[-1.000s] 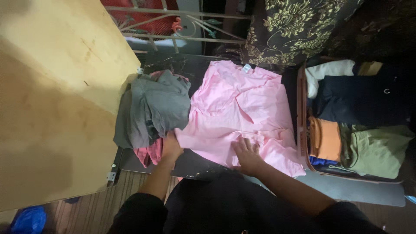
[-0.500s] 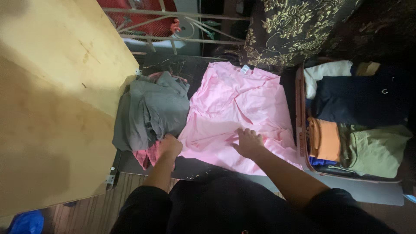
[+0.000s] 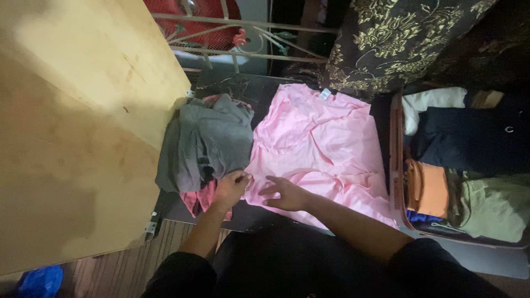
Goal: The person folds a pair of dark pants and a pink shirt by hand on a dark surface and places them into a packed suitcase.
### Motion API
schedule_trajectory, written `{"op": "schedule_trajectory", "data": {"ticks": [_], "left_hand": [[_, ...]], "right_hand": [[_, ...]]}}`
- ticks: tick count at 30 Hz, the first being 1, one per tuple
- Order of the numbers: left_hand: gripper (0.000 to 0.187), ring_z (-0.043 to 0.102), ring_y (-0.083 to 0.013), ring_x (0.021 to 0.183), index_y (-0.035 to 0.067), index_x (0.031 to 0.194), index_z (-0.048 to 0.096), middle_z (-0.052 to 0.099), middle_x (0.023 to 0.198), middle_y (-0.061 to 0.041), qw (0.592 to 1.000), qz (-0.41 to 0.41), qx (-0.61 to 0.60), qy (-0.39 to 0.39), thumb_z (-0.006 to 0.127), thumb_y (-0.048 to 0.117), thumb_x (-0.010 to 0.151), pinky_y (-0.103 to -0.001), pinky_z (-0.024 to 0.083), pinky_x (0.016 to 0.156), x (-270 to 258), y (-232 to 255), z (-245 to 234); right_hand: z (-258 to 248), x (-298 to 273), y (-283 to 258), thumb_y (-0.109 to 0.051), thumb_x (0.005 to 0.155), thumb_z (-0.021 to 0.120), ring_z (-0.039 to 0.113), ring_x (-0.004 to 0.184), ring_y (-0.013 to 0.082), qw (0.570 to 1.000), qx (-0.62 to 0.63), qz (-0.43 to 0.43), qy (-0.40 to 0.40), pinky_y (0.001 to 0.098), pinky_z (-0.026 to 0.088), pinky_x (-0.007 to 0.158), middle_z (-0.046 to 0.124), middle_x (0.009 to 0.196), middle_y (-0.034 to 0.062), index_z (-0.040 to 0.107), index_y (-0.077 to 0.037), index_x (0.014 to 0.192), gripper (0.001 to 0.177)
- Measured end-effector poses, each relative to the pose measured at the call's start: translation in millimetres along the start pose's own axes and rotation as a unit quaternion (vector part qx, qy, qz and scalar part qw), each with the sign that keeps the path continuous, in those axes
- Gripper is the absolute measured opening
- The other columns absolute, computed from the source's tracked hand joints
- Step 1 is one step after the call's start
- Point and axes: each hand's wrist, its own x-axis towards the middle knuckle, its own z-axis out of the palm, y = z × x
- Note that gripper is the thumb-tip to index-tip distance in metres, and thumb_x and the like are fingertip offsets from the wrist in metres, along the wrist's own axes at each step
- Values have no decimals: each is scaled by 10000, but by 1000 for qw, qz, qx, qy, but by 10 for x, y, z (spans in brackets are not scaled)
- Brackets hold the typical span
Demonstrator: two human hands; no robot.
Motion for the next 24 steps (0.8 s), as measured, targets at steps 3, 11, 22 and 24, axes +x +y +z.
{"op": "schedule_trajectory", "data": {"ticks": [3, 11, 22, 24], "left_hand": [[231, 602, -110, 615, 28, 1075, 723, 701, 793, -116, 987, 113, -101, 51, 648, 233, 1002, -288, 502, 574, 88, -287, 107], [532, 685, -235, 981, 69, 1221, 598, 711, 1108, -136, 985, 98, 141, 17, 818, 322, 808, -385, 525, 853, -67, -26, 0], [244, 684, -141, 822, 61, 1071, 755, 759, 924, -66, 987, 138, -57, 67, 723, 208, 879, -295, 539, 754, 182, -510, 11], [282, 692, -112, 853, 94, 1126, 748, 780, 956, -67, 984, 48, -171, -16, 706, 283, 920, -275, 550, 801, 196, -507, -58]], "right_hand": [[109, 97, 121, -264, 897, 745, 507, 1328, 369, 996, 30, -49, 72, 462, 419, 1080, 561, 1391, 251, 628, -37, 1343, 513], [-28, 224, 181, -108, 947, 682, 638, 839, 125, 952, 247, 50, 177, 294, 539, 733, 668, 974, 99, 626, 9, 1160, 250], [-332, 11, -119, -44, 945, 599, 607, 679, 89, 951, 229, 109, 180, 254, 515, 611, 670, 877, 41, 653, -54, 1230, 290], [-328, 7, -85, -59, 976, 575, 588, 700, 136, 946, 257, 146, 131, 289, 505, 638, 666, 911, 84, 624, -68, 1284, 312]]}}
